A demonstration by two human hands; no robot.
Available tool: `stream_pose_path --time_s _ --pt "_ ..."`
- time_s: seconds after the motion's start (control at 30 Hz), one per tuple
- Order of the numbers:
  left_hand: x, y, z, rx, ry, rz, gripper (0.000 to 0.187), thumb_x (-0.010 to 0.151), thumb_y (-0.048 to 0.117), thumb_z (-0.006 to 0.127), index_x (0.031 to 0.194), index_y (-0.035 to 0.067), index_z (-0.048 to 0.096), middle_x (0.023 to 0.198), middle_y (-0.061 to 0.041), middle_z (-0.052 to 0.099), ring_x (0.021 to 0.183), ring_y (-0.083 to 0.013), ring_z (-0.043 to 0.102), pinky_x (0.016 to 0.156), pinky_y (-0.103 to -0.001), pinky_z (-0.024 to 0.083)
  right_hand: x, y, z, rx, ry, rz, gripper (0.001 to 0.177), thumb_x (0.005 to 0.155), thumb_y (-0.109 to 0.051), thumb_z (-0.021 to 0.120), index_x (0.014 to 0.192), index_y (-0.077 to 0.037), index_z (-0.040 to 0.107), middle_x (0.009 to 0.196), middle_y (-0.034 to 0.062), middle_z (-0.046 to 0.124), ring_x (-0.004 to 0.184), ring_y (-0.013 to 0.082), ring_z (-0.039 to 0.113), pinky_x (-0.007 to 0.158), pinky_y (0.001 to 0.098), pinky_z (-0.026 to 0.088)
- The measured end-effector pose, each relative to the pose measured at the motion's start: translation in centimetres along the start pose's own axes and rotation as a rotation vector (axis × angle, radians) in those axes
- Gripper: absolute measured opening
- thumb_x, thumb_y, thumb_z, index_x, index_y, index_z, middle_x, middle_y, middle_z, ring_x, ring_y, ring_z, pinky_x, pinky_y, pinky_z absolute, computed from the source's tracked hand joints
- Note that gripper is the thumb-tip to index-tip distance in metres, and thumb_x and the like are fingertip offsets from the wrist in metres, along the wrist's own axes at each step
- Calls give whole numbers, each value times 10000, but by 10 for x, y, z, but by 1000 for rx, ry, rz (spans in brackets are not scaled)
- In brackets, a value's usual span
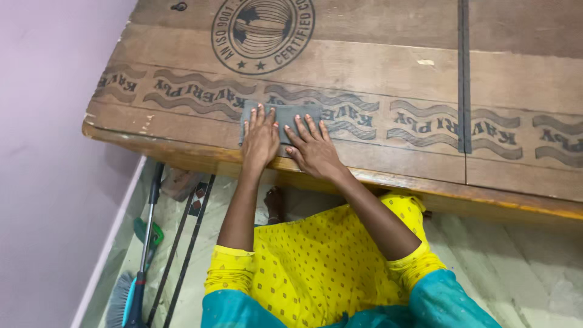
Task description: The person sands a large wooden surface using a sanding block. They move the block back and forth across the surface, focusing on different areas to smooth the wood.
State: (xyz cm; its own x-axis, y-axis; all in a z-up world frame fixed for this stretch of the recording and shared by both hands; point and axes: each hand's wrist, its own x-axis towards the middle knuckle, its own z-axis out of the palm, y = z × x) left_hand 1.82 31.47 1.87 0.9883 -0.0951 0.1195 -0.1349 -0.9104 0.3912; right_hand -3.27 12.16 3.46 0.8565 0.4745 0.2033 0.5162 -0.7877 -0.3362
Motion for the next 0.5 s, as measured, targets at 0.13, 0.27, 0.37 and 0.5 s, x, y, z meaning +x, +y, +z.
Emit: stream_pose_path --time_s 0.13,0.27,0.37,0.5 --pt "9 35 0 87 -36 -22 611 1037 415 447 1563 108 401 1673 -205 216 1548 -404 157 1222 -617 116 -3 11 -4 0 -8 82 614 1050 -442 420 1601 -182 342 1682 141 233 1559 360 146 1221 623 92" --pt "25 73 19 129 -92 -37 607 1041 395 423 1588 141 358 1692 -173 176 1565 -383 113 1187 -715 38 -11 33 -21 -23 -18 172 604 1043 -412 436 1597 -184 363 1683 136 245 1561 361 154 1215 648 100" --pt "39 100 38 102 -99 6 621 1034 405 424 1593 147 340 1699 -164 168 1573 -375 94 1184 -722 26 -20 60 -38 -8 -45 259 575 1044 -407 442 1584 -221 379 1683 114 243 1562 346 156 1206 669 89" --pt "50 142 64 74 -116 96 633 1037 416 440 1598 143 332 1693 -186 156 1568 -404 82 1192 -716 26 -37 106 -61 -19 -66 362 552 1045 -424 438 1571 -266 384 1686 60 241 1561 313 170 1193 689 79"
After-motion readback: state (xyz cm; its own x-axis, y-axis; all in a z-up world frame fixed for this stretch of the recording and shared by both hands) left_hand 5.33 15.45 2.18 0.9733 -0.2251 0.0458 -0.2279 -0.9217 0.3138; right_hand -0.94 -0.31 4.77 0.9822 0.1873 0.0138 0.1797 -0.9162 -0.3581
